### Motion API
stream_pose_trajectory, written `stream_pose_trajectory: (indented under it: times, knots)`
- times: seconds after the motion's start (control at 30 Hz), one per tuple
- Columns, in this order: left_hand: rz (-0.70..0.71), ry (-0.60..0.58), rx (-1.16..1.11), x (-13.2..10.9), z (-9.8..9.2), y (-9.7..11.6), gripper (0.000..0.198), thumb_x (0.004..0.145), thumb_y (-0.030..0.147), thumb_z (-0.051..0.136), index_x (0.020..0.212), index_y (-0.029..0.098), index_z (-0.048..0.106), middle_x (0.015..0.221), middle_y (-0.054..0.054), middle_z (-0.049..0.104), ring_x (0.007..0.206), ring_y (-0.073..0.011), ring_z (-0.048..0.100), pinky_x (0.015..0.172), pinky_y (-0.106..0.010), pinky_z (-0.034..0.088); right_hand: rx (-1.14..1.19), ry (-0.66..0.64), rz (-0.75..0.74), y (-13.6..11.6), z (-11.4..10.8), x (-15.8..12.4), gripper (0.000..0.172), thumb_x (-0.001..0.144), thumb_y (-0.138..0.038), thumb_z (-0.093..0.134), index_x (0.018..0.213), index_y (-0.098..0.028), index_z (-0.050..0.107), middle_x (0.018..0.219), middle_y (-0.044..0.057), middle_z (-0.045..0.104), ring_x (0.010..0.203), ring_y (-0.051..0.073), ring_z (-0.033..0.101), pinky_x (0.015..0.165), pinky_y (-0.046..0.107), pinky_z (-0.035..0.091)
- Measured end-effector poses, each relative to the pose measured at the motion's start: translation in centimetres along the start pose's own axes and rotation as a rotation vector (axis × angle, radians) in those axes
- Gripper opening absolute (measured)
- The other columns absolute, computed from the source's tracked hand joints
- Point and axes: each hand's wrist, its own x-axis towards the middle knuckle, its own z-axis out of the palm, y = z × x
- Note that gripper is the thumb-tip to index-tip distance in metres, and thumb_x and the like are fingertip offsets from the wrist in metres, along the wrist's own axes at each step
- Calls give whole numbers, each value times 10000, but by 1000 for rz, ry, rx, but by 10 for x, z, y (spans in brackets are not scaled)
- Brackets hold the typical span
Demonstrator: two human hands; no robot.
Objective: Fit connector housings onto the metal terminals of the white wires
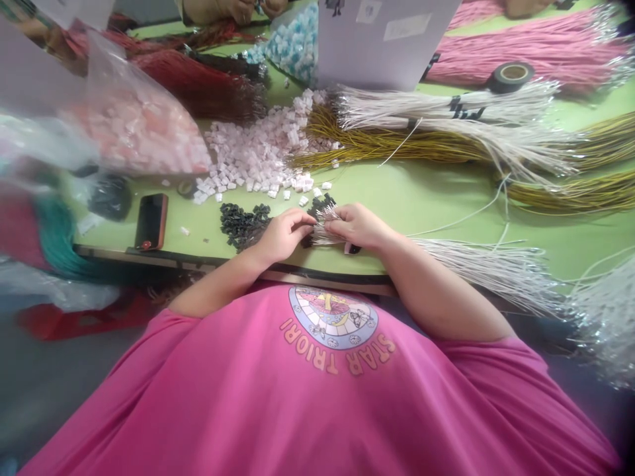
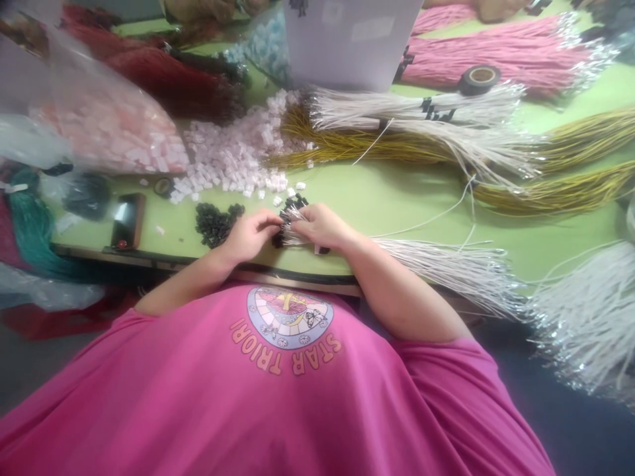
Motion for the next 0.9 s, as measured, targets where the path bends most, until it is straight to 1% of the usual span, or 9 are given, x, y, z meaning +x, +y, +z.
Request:
stream_pose_trajectory:
  times: [0.23, 0.33, 0.5, 0.57, 0.63, 0.7, 0.77, 0.83, 0.9]
  knots:
    - [20, 50, 40, -3, 3, 1, 136, 802, 242, 626, 916, 200, 686, 936, -38, 669, 864, -165, 625, 808, -302, 502, 23, 10, 8, 3, 3, 2, 154, 763, -235, 511, 624, -180, 475, 518, -32, 453, 410, 78, 468, 331, 184, 344]
    - [88, 76, 53, -3, 4, -2, 106, 798, 246, 640, 877, 196, 692, 906, -40, 672, 847, -163, 625, 795, -298, 500, 20, 1, 5, 3, 4, 2, 166, 767, -244, 519, 621, -179, 474, 520, -33, 454, 419, 74, 471, 337, 178, 346]
    - [247, 25, 101, -1, 7, -3, 114, 836, 245, 604, 840, 172, 691, 847, -58, 658, 792, -155, 615, 746, -288, 499, -5, -39, 12, 4, 6, 3, 162, 776, -310, 542, 686, -175, 538, 555, -30, 492, 409, 79, 491, 321, 185, 340]
    - [257, 4, 158, -1, 8, 0, 127, 844, 250, 592, 833, 169, 689, 825, -62, 650, 778, -163, 606, 734, -299, 496, -16, -40, 9, 4, 8, 2, 163, 776, -317, 547, 706, -171, 560, 557, -30, 502, 394, 76, 488, 317, 187, 336]
    - [248, -14, 210, -1, 7, 4, 133, 851, 245, 578, 827, 170, 686, 806, -62, 642, 772, -170, 601, 735, -312, 491, -33, -7, -2, 3, 8, 1, 169, 769, -315, 555, 689, -166, 564, 538, -36, 497, 376, 71, 478, 318, 187, 333]
    - [242, -32, 240, -1, 2, 5, 129, 852, 228, 569, 829, 171, 682, 822, -62, 643, 790, -174, 600, 755, -318, 487, -33, 58, -12, 2, 7, 0, 169, 757, -308, 563, 673, -162, 570, 527, -39, 497, 373, 71, 477, 320, 187, 338]
    - [218, -27, 257, -1, -10, 0, 109, 835, 233, 591, 861, 177, 682, 891, -63, 647, 832, -178, 599, 783, -319, 482, 8, 105, -19, 1, 5, -1, 153, 736, -304, 581, 699, -157, 601, 555, -30, 530, 404, 80, 499, 330, 188, 365]
    - [144, 31, 281, 3, -29, -13, 121, 818, 244, 611, 899, 191, 682, 951, -63, 645, 859, -184, 596, 802, -324, 475, 80, 89, 0, 0, 2, -1, 172, 712, -315, 612, 761, -153, 644, 601, -17, 572, 447, 92, 522, 347, 193, 402]
    - [10, 126, 329, 8, -51, -32, 117, 806, 227, 610, 894, 202, 684, 939, -61, 649, 849, -193, 596, 809, -336, 464, 129, 51, 35, 1, -1, 0, 207, 692, -331, 637, 794, -154, 668, 612, -10, 584, 461, 99, 525, 356, 202, 426]
